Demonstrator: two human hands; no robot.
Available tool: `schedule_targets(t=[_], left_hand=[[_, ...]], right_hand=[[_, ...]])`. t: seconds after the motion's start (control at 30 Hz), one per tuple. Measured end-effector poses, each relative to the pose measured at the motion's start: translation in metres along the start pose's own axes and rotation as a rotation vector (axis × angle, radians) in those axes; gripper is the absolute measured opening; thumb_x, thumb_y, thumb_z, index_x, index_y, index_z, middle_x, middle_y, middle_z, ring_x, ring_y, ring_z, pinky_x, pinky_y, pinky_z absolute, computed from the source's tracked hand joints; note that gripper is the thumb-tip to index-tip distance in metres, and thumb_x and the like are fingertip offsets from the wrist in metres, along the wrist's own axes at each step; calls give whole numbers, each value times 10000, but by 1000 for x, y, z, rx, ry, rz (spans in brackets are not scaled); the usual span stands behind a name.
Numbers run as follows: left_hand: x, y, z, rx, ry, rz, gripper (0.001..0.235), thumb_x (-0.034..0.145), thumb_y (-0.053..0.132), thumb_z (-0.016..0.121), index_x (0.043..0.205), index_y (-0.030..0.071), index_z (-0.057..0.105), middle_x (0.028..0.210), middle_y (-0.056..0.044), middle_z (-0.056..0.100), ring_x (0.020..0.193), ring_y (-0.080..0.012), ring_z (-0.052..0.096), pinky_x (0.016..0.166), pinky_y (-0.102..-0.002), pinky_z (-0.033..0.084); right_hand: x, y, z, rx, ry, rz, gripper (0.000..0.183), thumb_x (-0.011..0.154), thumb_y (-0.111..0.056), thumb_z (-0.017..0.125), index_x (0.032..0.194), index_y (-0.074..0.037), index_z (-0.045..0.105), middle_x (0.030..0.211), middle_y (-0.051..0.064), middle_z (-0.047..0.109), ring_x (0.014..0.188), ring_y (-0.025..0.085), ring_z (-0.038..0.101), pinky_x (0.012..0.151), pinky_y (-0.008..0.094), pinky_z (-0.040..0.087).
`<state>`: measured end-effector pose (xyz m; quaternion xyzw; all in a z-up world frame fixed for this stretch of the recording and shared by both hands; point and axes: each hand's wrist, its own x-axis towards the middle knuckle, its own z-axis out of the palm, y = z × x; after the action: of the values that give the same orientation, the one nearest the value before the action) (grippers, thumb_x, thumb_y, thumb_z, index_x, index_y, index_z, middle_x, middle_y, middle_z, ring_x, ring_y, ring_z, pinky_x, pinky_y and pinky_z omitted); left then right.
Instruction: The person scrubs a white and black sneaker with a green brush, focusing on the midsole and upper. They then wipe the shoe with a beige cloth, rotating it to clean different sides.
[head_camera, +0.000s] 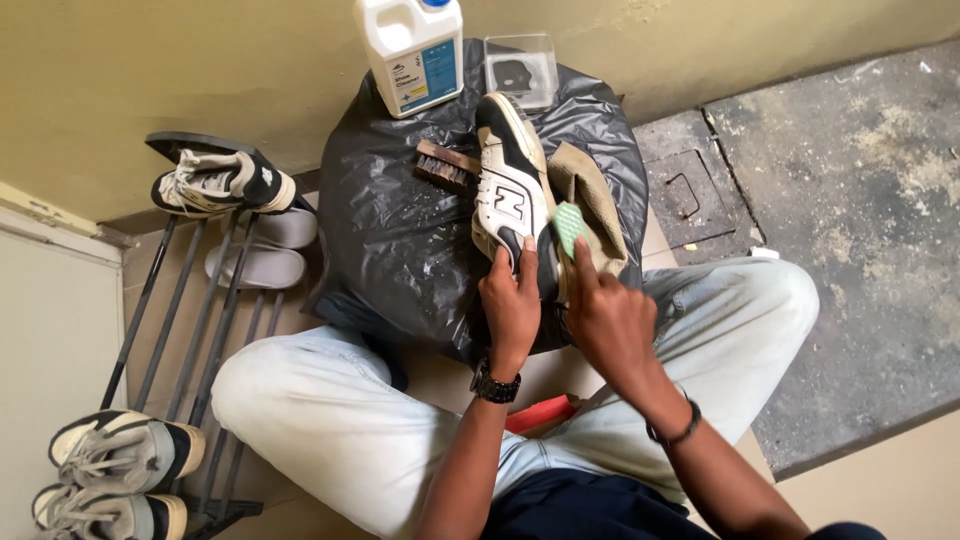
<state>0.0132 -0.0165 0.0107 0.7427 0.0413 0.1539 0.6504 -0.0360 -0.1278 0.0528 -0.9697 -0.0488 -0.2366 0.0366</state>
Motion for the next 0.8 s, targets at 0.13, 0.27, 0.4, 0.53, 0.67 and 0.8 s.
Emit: schedule_targets(t=[0.13, 0.27, 0.4, 0.53, 0.67, 0.8], left_hand=[[-8, -12, 0, -1, 10, -33, 400, 1067, 284, 574, 786, 0, 561, 591, -278, 598, 496, -326, 655, 439, -360, 448], [-8, -15, 1, 9, 8, -47, 381, 1056, 298, 587, 801, 16, 576, 620, -276, 621, 554, -325, 696, 454, -375, 481], [-7, -10, -2, -11, 1, -35, 369, 1068, 279, 569, 825, 2, 589, 648, -292, 635, 618, -327, 724, 468, -378, 502], [-7, -8, -4, -19, -10, -43, 392, 1076, 288, 553, 810, 0, 577, 601, -276, 614, 522, -284, 676, 437, -378, 468], [-7, -5, -4, -31, -6, -47, 405, 1083, 292, 549, 790, 12, 560, 566, -256, 587, 508, -157, 612, 440, -316, 448], [-7, -10, -6, -46, -19, -45, 416, 1094, 294, 544, 781, 20, 554, 532, -245, 549, 516, -101, 575, 443, -273, 437]], right_hand=[[-45, -1, -2, -59, 113, -70, 340, 959, -174, 647, 1286, -106, 707, 584, 135, 641, 376, 344, 601, 351, 473, 451], [-53, 3, -3, -119, 130, -56, 339, 955, -189, 653, 1282, -131, 722, 591, 93, 623, 389, 303, 599, 361, 438, 473], [-19, 7, 9, 7, 133, -11, 290, 985, -219, 653, 1241, -123, 752, 625, 141, 675, 414, 350, 636, 354, 467, 470], [5, 4, 6, 52, 66, 25, 282, 990, -193, 623, 1221, -121, 767, 626, 146, 692, 426, 342, 655, 373, 446, 500], [-4, 2, 1, 11, 39, 36, 296, 1016, -226, 603, 1244, -116, 757, 621, 163, 696, 399, 316, 637, 357, 410, 482], [-35, 0, -12, -23, 7, 30, 325, 1020, -197, 585, 1304, -114, 720, 616, 159, 701, 372, 254, 625, 354, 337, 479]])
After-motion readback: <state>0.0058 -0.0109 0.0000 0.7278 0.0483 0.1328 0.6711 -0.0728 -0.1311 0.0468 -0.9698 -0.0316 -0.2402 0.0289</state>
